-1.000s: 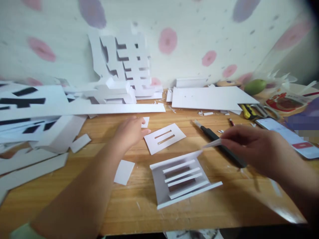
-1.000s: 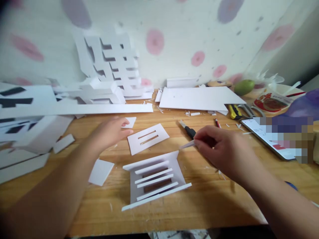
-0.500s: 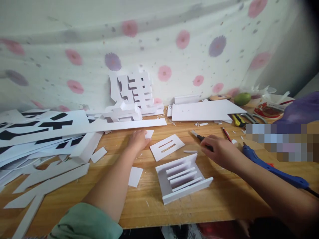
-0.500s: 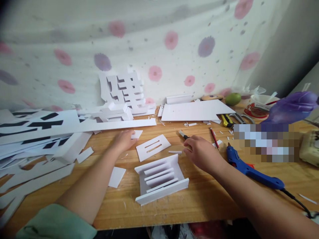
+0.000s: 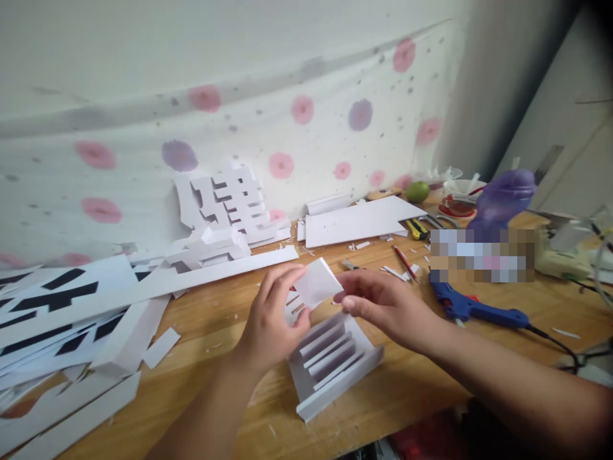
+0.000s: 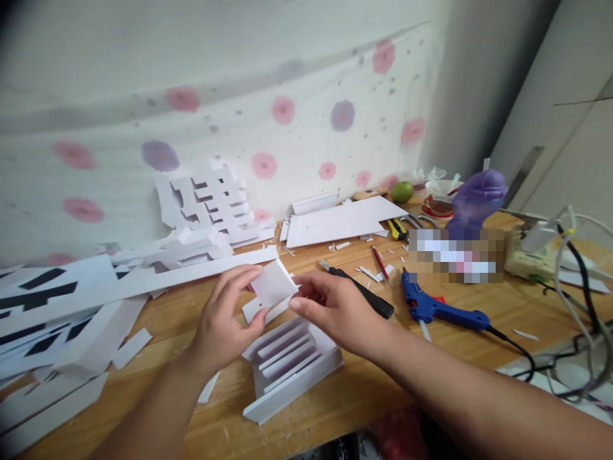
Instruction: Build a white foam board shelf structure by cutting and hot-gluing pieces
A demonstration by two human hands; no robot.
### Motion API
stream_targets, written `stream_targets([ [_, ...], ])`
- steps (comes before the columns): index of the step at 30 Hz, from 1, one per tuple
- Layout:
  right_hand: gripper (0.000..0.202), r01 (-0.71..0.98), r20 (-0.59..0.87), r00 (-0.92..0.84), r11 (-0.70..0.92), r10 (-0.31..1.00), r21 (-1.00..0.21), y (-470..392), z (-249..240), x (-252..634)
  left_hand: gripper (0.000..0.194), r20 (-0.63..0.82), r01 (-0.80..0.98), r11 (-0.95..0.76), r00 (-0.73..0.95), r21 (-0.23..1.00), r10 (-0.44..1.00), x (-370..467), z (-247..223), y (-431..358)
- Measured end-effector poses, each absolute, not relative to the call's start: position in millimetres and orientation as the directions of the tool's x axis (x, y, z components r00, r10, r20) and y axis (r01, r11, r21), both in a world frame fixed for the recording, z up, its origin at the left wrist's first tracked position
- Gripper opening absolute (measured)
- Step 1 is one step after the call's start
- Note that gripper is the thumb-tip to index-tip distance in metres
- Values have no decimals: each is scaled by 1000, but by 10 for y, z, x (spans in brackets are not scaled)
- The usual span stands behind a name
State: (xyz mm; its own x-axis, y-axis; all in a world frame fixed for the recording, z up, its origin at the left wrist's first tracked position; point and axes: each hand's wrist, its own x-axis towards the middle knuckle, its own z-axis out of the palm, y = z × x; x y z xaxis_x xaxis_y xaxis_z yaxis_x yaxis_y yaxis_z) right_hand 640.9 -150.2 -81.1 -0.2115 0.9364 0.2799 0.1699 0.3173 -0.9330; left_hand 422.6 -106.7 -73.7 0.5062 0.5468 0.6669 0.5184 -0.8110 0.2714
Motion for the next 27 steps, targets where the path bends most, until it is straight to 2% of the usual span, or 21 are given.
stream_targets([
  [2,24,88,257,-172,275,951,-958,-1533,-771,6364,64,681,471,-832,508,294,528,4284,-766,-1160],
  [5,17,135,254,-121,269,960,-954,-1551,-750,6379,61,613,417,-773,472,478,634,4266,-795,-1198],
  [9,12,309,461,-217,509,860,-803,-1594,-709,6367,41,424,247,-567,452,786,785,4182,-715,-1233],
  [11,10,320,558,-264,617,787,-719,-1608,-689,6312,35,313,152,-465,557,872,769,4168,-658,-1260],
  [13,13,311,600,-291,667,745,-677,-1587,-687,6276,37,221,91,-373,668,923,710,4169,-625,-1272],
  [16,18,535,496,-334,594,802,-600,-1466,-723,6392,49,147,82,-288,710,954,689,4164,-641,-1229],
  [19,31,811,316,-209,345,925,-473,-1290,-796,6735,55,180,76,-287,619,955,764,4144,-709,-1133],
  [23,25,942,109,-78,109,991,-318,-1147,-936,7131,53,213,14,-250,475,968,854,4171,-790,-1027],
  [27,34,976,-26,-36,30,999,-215,-1111,-1094,7093,54,197,-7,-213,414,977,889,4248,-828,-996],
])
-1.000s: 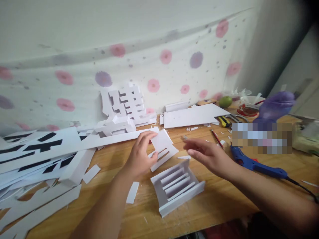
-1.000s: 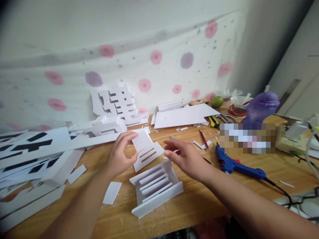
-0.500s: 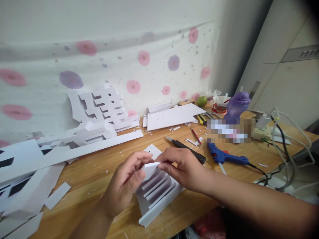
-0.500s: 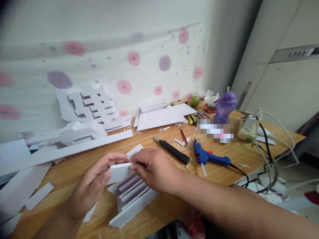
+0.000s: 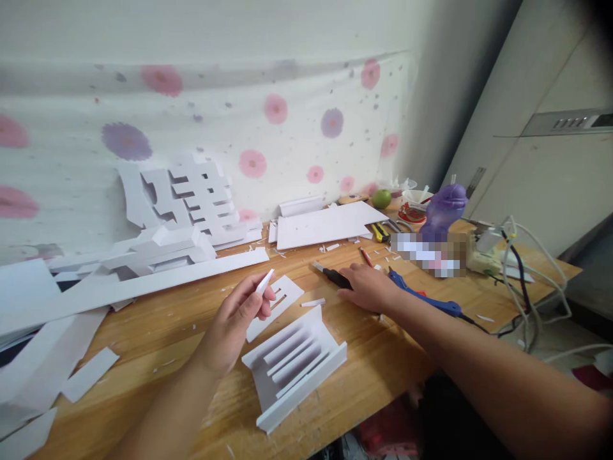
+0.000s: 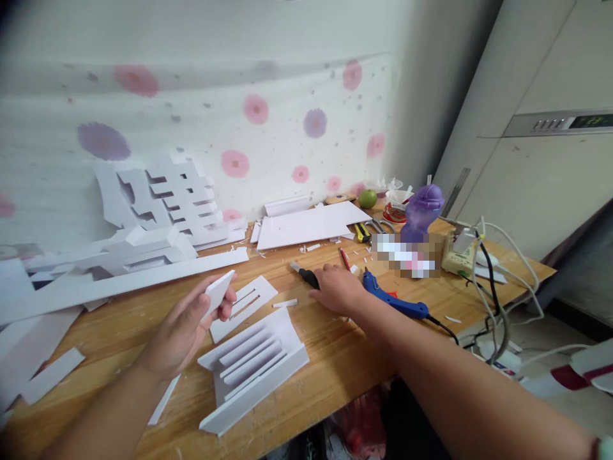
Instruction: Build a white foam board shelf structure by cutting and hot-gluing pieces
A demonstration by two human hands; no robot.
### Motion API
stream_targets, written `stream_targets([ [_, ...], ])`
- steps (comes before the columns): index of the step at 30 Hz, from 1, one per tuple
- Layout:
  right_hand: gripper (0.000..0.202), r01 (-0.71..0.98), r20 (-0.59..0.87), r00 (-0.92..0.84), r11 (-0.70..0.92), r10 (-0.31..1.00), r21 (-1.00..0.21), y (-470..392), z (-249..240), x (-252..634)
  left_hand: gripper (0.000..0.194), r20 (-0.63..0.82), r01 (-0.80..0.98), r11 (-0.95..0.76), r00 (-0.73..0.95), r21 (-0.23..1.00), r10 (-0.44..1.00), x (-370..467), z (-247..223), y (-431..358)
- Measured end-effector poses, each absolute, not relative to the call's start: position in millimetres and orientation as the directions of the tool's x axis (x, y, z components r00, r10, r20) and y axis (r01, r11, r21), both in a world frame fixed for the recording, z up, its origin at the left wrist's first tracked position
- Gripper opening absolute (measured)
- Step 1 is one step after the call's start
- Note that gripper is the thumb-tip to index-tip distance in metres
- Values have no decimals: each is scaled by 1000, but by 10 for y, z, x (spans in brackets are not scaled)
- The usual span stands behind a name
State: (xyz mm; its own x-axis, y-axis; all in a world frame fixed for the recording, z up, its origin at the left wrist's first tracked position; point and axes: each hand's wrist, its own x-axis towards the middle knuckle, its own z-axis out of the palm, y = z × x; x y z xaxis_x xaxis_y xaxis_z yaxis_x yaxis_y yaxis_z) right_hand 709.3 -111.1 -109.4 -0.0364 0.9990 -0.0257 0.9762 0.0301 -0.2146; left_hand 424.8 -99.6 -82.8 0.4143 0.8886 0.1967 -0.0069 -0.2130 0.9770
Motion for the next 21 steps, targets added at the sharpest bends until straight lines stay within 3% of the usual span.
stream_targets([
  [3,33,976,-44,-13,4,999,-216,-1064,-1152,6976,53,198,2,-221,431,975,880,4274,-835,-1004],
  [7,19,946,20,-8,14,1000,-325,-1071,-1022,6918,53,198,-83,-180,450,980,871,4271,-829,-1048],
  [11,20,849,163,-133,198,978,-490,-1349,-727,6799,56,228,-139,-182,513,973,828,4266,-833,-1103],
  [15,26,539,318,-308,440,897,-718,-1704,-505,6577,49,293,-59,-313,546,948,785,4270,-816,-1155],
  [21,45,641,249,-371,441,895,-628,-1813,-474,6371,47,322,67,-427,557,902,765,4273,-748,-1239],
])
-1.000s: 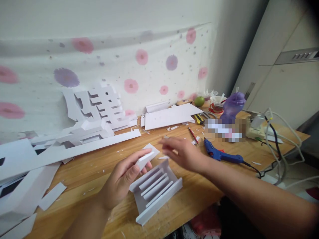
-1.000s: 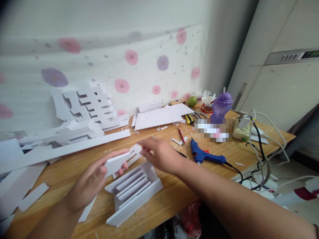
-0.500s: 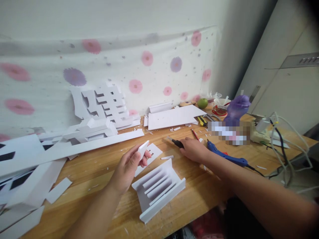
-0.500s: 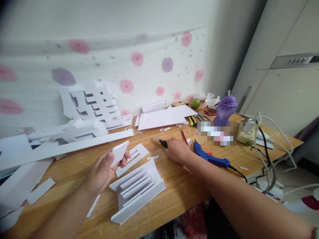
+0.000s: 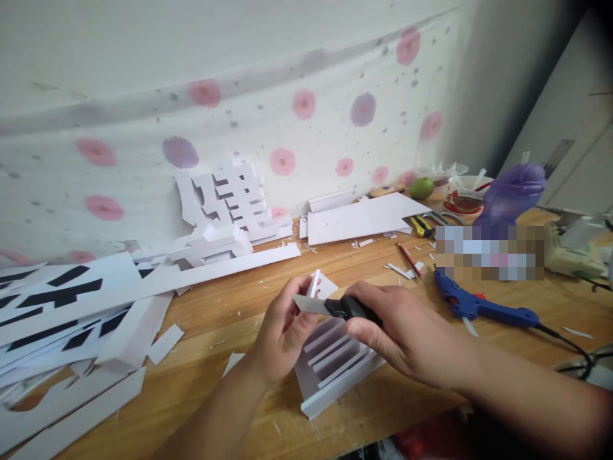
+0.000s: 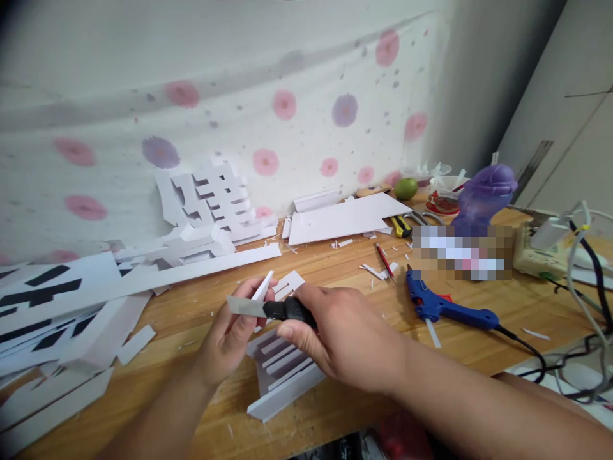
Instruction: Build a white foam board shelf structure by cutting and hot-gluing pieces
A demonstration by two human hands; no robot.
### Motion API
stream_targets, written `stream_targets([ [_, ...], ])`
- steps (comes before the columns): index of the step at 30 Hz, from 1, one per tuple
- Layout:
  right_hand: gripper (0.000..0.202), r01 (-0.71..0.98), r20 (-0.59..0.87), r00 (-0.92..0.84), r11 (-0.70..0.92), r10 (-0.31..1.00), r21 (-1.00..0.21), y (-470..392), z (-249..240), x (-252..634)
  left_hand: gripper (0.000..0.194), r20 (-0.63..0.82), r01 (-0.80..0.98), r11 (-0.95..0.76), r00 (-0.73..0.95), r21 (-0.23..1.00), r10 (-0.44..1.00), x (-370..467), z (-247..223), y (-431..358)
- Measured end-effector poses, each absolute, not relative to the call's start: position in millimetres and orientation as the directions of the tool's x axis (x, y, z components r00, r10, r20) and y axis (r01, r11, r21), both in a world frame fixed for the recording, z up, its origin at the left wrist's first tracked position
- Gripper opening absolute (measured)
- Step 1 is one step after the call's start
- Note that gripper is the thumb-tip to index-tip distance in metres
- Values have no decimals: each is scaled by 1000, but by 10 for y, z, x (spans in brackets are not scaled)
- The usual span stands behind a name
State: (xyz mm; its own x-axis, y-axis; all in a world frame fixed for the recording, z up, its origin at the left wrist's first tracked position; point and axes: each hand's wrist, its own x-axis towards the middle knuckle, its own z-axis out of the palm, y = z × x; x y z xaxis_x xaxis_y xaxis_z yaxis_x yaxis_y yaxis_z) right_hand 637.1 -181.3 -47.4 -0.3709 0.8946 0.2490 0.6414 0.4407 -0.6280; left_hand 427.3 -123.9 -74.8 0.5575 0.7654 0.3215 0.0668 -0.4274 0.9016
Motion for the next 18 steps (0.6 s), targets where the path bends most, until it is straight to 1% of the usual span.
stream_targets([
  [4,50,686,234,-389,450,891,-572,-1813,-493,6334,45,321,105,-446,552,889,770,4264,-752,-1278],
  [8,52,715,236,-390,455,890,-531,-1841,-466,6321,45,333,93,-451,548,887,768,4265,-771,-1293],
  [13,61,722,245,-396,465,885,-513,-1851,-441,6305,48,337,94,-459,554,883,761,4272,-759,-1288],
  [18,66,730,251,-404,476,879,-491,-1859,-437,6292,46,352,79,-470,556,879,753,4276,-750,-1288],
])
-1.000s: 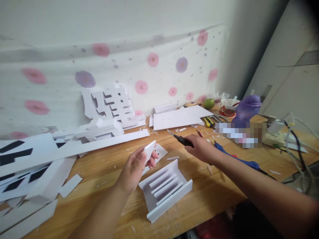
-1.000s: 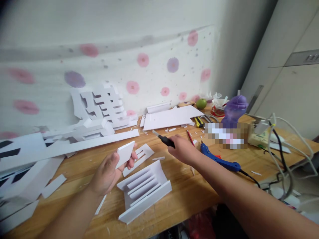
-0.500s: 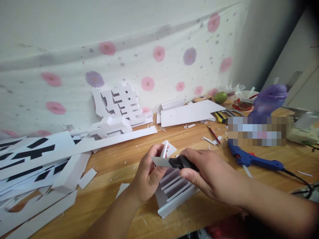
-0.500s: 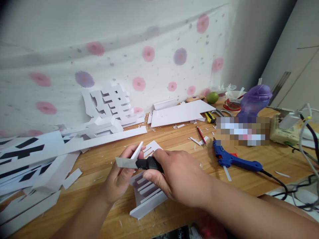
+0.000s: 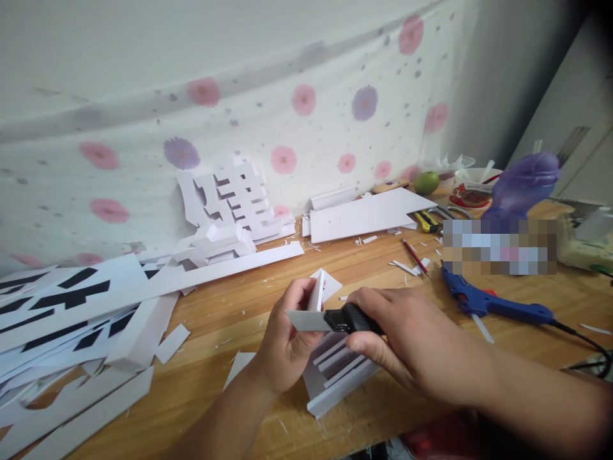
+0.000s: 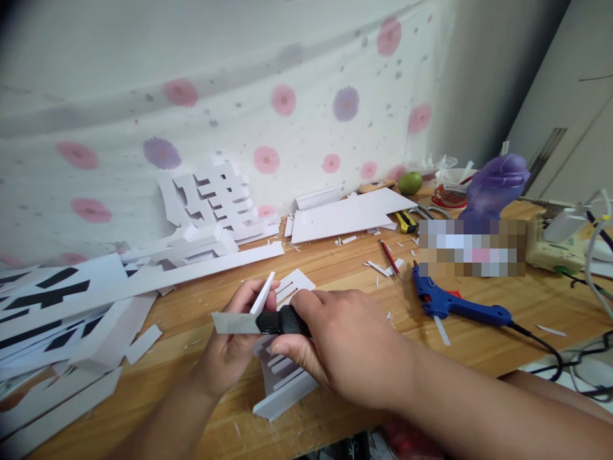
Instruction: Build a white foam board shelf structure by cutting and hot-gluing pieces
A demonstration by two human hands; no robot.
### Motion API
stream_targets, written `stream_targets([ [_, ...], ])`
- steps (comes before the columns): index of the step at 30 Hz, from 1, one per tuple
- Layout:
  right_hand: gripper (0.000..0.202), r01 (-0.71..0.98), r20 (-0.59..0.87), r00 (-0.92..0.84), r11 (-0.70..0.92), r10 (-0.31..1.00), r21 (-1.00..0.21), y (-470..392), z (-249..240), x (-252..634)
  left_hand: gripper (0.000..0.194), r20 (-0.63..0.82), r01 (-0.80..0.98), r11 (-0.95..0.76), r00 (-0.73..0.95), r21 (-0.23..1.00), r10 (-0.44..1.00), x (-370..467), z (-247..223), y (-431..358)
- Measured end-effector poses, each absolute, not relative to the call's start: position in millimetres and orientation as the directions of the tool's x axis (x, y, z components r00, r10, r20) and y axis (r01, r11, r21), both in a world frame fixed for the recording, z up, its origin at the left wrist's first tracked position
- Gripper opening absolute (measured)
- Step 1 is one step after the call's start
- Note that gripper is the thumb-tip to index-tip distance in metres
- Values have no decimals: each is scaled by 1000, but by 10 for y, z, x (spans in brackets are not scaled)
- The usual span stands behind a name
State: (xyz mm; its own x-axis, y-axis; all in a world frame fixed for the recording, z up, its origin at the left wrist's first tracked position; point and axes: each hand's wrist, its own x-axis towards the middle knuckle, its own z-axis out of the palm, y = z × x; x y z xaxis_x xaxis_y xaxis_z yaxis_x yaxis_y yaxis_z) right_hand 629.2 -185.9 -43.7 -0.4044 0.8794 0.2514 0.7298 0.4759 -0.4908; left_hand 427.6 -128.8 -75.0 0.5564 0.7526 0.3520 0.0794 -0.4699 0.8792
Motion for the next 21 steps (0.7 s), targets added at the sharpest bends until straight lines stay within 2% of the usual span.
stream_targets([
  [12,64,711,333,-423,537,843,-454,-1870,-473,6314,43,410,94,-532,530,842,742,4256,-768,-1341],
  [17,62,749,363,-411,537,836,-388,-1830,-500,6334,43,452,89,-568,513,818,730,4247,-758,-1376],
  [21,63,759,387,-403,539,829,-364,-1794,-526,6349,46,432,64,-534,510,843,744,4246,-792,-1377],
])
